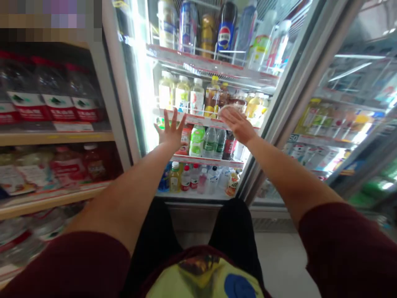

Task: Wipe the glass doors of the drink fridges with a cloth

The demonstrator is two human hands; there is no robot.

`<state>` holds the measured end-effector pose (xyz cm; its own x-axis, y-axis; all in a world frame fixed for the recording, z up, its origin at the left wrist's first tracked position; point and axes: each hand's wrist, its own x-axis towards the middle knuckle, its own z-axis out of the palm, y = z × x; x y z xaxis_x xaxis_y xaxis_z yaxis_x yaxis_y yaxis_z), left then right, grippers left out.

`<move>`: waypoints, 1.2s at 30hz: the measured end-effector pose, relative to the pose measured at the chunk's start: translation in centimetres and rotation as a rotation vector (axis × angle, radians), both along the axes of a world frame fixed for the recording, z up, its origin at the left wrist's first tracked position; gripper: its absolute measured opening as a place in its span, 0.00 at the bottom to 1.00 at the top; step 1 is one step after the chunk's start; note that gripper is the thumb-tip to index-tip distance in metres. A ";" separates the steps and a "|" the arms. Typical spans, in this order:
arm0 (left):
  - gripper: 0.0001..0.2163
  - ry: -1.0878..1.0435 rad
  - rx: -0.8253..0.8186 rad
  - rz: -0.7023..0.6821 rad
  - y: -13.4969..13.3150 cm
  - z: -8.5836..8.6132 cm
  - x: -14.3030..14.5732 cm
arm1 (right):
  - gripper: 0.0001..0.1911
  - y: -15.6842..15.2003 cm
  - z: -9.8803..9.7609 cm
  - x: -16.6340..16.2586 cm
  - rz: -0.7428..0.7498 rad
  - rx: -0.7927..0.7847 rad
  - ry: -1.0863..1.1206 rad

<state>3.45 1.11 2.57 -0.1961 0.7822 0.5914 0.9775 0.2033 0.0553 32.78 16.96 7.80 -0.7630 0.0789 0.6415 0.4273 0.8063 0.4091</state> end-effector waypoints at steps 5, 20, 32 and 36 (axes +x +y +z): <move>0.64 -0.028 -0.010 0.011 -0.2 0.3 0.1 | 0.38 1.0 1.5 -0.8 -0.118 0.021 0.322; 0.60 0.052 -0.064 0.098 -0.7 0.4 0.0 | 0.35 -1.4 -0.7 -1.4 -0.043 0.014 0.220; 0.58 0.082 -0.022 0.099 -0.4 0.1 -0.7 | 0.37 -0.1 0.6 -0.9 -0.062 0.013 0.420; 0.59 0.099 0.006 0.089 0.1 -0.3 -1.2 | 0.34 0.1 1.1 -0.9 0.070 0.030 0.058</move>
<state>2.21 1.17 2.26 -0.2044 0.7608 0.6159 0.9565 0.2890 -0.0395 31.86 17.06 8.86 -0.7274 0.0067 0.6861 0.3938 0.8229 0.4095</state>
